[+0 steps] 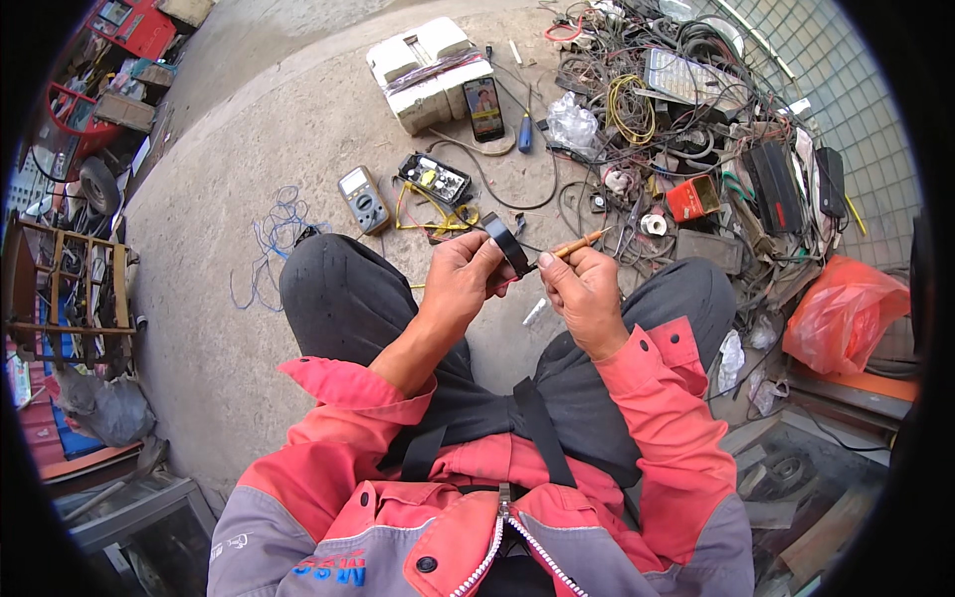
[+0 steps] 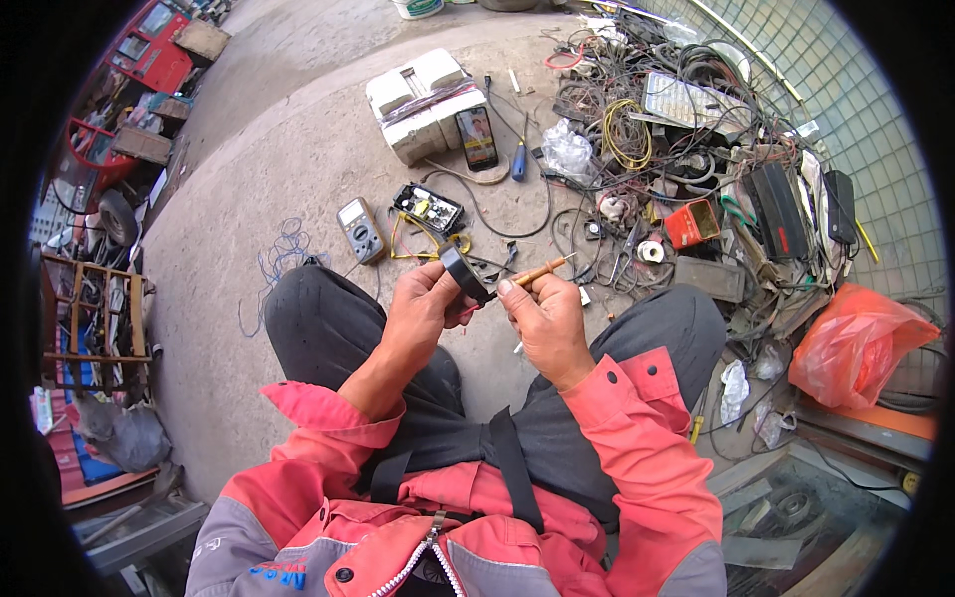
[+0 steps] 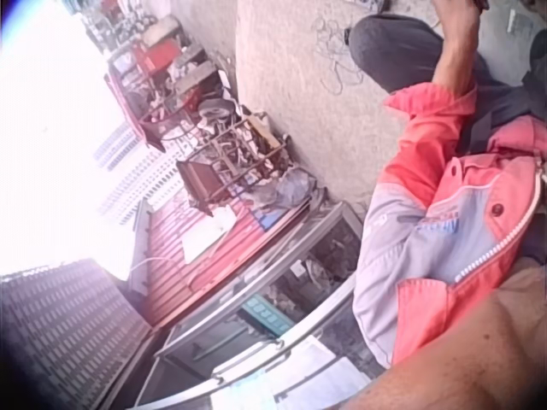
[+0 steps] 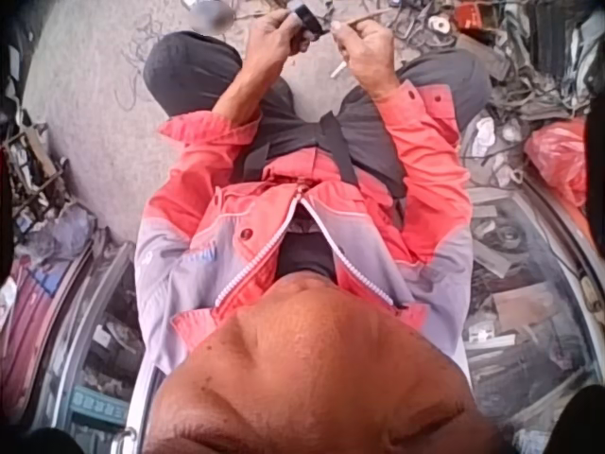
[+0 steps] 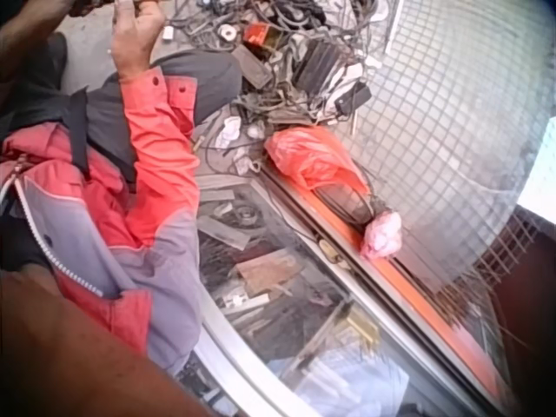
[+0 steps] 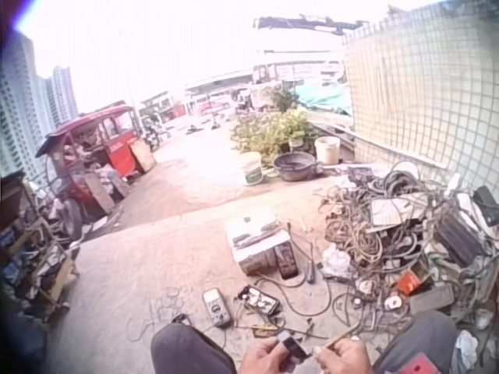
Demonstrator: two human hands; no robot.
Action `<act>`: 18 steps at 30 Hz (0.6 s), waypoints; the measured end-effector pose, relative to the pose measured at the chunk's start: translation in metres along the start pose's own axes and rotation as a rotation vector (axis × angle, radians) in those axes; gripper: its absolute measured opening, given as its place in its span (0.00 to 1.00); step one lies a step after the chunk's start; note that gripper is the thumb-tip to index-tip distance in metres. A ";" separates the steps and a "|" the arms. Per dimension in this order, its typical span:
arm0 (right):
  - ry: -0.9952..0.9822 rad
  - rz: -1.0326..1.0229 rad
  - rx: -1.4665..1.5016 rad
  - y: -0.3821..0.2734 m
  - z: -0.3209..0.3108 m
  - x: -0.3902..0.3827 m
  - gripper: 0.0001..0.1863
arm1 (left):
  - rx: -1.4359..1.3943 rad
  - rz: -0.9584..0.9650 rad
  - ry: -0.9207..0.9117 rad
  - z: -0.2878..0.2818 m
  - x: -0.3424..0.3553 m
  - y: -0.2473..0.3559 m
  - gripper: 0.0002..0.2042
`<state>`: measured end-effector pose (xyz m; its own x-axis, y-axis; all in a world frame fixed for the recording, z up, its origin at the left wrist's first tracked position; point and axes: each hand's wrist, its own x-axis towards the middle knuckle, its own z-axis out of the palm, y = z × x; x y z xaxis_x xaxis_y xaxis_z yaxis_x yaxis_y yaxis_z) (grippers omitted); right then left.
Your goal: The person sits on the floor and uses a soldering iron to join two wires. After soldering, they wrap the connection with electrical tape. The workspace is cluttered with various electronic components and tools.
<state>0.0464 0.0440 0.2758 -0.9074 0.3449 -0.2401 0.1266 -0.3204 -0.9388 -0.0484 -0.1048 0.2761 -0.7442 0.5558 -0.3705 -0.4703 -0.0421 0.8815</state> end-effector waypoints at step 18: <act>0.015 0.121 0.140 0.001 -0.004 0.004 0.15 | 0.237 0.230 -0.002 0.000 -0.002 -0.010 0.14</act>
<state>0.0445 0.0488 0.2728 -0.8830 0.3090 -0.3533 0.1760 -0.4799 -0.8595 -0.0423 -0.1061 0.2680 -0.8172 0.5556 -0.1532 -0.1663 0.0273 0.9857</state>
